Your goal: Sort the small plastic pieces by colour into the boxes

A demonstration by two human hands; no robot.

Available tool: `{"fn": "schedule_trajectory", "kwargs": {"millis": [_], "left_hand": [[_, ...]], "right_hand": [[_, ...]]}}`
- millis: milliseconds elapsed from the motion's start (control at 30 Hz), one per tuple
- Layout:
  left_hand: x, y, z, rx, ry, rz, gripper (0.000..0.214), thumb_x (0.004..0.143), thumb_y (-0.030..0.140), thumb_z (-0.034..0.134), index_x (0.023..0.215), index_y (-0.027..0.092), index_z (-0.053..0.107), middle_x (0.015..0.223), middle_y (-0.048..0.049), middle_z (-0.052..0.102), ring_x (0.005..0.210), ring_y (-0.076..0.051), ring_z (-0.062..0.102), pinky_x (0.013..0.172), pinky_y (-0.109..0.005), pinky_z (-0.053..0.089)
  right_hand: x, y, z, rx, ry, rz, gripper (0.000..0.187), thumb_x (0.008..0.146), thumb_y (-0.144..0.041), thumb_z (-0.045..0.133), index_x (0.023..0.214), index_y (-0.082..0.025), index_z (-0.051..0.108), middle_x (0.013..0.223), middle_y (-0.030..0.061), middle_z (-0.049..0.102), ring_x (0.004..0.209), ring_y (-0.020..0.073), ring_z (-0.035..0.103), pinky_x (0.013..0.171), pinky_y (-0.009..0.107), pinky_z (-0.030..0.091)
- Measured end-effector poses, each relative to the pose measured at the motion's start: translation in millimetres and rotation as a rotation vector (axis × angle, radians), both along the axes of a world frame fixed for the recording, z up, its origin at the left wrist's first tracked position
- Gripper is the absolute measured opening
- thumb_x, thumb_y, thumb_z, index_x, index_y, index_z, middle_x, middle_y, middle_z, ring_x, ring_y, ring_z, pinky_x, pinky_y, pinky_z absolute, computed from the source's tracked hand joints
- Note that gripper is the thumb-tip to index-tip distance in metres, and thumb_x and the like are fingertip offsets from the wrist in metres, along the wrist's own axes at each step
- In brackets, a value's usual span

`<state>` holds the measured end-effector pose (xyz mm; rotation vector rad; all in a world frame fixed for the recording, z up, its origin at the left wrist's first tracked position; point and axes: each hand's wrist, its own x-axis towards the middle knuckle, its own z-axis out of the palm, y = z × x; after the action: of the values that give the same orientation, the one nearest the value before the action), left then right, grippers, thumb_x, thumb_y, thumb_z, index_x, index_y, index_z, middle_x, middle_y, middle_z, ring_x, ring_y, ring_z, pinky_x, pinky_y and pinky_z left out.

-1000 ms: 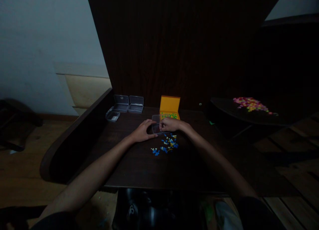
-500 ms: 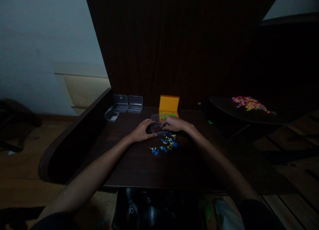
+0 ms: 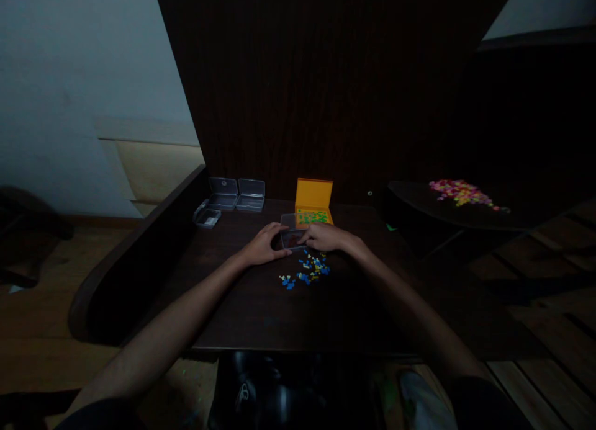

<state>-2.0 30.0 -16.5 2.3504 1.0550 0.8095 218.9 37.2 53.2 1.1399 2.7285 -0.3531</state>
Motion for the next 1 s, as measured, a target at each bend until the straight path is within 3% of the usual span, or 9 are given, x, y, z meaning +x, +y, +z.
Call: {"fn": "schedule_trajectory", "kwargs": {"millis": [367,567,700,833,1000], "left_hand": [[-0.1,-0.2,0.6,-0.002,0.003,-0.004,0.061,0.072,0.045,0.073,0.124,0.018,0.053,0.121,-0.0110,0.055,0.114,-0.028,0.055,0.101,-0.045,0.045],[0.2,-1.7,3.1,-0.024,0.002,-0.010,0.062,0.073,0.046,0.072,0.124,0.018,0.053,0.121,-0.0116,0.055,0.116,-0.029,0.054,0.102,-0.046,0.044],[0.4,-1.5,3.1,-0.019,-0.002,-0.002,0.062,0.072,0.046,0.073,0.124,0.018,0.054,0.121,-0.0115,0.055,0.116,-0.029,0.054,0.102,-0.046,0.044],[0.4,-0.5,1.8,-0.017,-0.002,-0.005,0.063,0.072,0.045,0.073,0.124,0.016,0.054,0.121,-0.0120,0.055,0.115,-0.028,0.055,0.102,-0.045,0.044],[0.3,0.4,-0.7,-0.002,-0.020,-0.011,0.059,0.072,0.041,0.072,0.124,0.018,0.055,0.120,-0.0108,0.055,0.113,-0.027,0.055,0.101,-0.042,0.045]], "right_hand": [[1.5,-1.9,5.5,-0.068,-0.012,0.024,0.045,0.082,-0.010,0.045,0.116,-0.026,0.071,0.106,0.0015,0.074,0.085,0.0147,0.067,0.074,0.021,0.046],[8.6,-2.0,7.2,-0.022,0.052,-0.069,0.045,0.081,-0.013,0.047,0.120,-0.023,0.069,0.113,0.0043,0.072,0.093,0.0184,0.067,0.081,0.026,0.048],[14.2,-2.2,4.0,0.016,0.095,-0.051,0.044,0.082,-0.013,0.049,0.119,-0.023,0.069,0.114,0.0046,0.072,0.096,0.0196,0.067,0.083,0.028,0.048],[10.9,-15.5,5.6,0.087,0.156,-0.035,0.041,0.085,-0.014,0.048,0.119,-0.022,0.069,0.111,0.0063,0.072,0.093,0.0198,0.067,0.081,0.028,0.046],[-5.2,-42.6,6.5,0.000,0.253,0.057,0.031,0.086,-0.021,0.055,0.113,-0.022,0.071,0.093,0.0037,0.074,0.078,0.0148,0.064,0.071,0.023,0.042]]}}
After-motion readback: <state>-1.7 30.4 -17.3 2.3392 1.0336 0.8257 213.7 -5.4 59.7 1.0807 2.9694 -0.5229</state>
